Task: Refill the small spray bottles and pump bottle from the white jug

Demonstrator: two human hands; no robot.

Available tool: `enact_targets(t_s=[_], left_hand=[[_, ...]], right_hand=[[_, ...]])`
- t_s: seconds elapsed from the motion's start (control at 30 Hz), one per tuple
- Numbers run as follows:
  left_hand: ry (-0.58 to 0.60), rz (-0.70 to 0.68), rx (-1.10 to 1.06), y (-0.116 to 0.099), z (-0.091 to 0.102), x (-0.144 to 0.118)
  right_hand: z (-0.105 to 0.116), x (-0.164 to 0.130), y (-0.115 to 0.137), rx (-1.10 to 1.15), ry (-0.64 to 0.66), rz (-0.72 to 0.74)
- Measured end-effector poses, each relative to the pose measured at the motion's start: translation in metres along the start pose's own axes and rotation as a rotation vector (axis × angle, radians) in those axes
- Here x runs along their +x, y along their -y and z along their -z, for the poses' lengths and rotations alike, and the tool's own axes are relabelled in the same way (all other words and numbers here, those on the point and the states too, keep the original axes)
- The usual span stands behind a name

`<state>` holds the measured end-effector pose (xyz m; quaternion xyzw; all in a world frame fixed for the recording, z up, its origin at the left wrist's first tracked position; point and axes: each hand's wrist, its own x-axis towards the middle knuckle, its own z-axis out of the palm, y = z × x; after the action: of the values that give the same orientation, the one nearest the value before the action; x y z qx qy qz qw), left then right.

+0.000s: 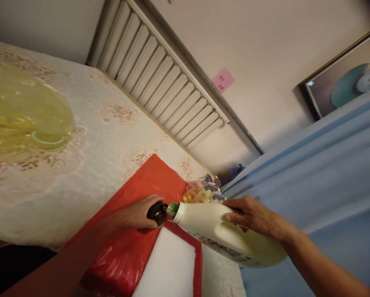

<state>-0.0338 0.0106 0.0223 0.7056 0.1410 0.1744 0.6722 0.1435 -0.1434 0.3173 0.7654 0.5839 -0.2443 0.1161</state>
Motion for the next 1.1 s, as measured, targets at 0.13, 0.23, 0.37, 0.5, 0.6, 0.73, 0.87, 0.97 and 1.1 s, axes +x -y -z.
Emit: enact_targets(t_s=[0.13, 0.23, 0.37, 0.5, 0.6, 0.73, 0.87, 0.97, 1.1], left_hand=[[-0.006, -0.037, -0.022, -0.005, 0.001, -0.004], [0.000, -0.047, -0.017, -0.008, 0.003, -0.005], [0.005, -0.096, 0.011, -0.004, 0.006, -0.004], [-0.028, -0.107, 0.011, 0.005, 0.011, -0.002], [-0.129, -0.120, 0.035, 0.007, 0.012, 0.001], [-0.363, -0.124, 0.097, 0.002, 0.015, 0.006], [-0.526, -0.094, 0.130, -0.001, 0.016, 0.007], [-0.533, -0.078, 0.128, -0.002, 0.015, 0.007], [-0.530, -0.066, 0.104, 0.000, 0.014, 0.007]], right_hand=[[0.000, 0.001, 0.000, 0.004, -0.001, 0.007], [0.000, 0.001, -0.001, 0.015, 0.003, 0.011], [0.001, 0.001, -0.002, 0.011, 0.001, 0.007], [0.000, 0.001, -0.002, 0.008, -0.004, 0.008], [0.000, 0.001, -0.001, 0.015, -0.004, 0.015], [0.000, 0.002, -0.002, 0.010, -0.006, 0.011], [0.000, 0.003, -0.003, 0.016, -0.004, 0.010], [0.000, 0.002, -0.002, 0.009, -0.005, 0.015], [0.001, 0.002, -0.002, 0.010, -0.010, 0.010]])
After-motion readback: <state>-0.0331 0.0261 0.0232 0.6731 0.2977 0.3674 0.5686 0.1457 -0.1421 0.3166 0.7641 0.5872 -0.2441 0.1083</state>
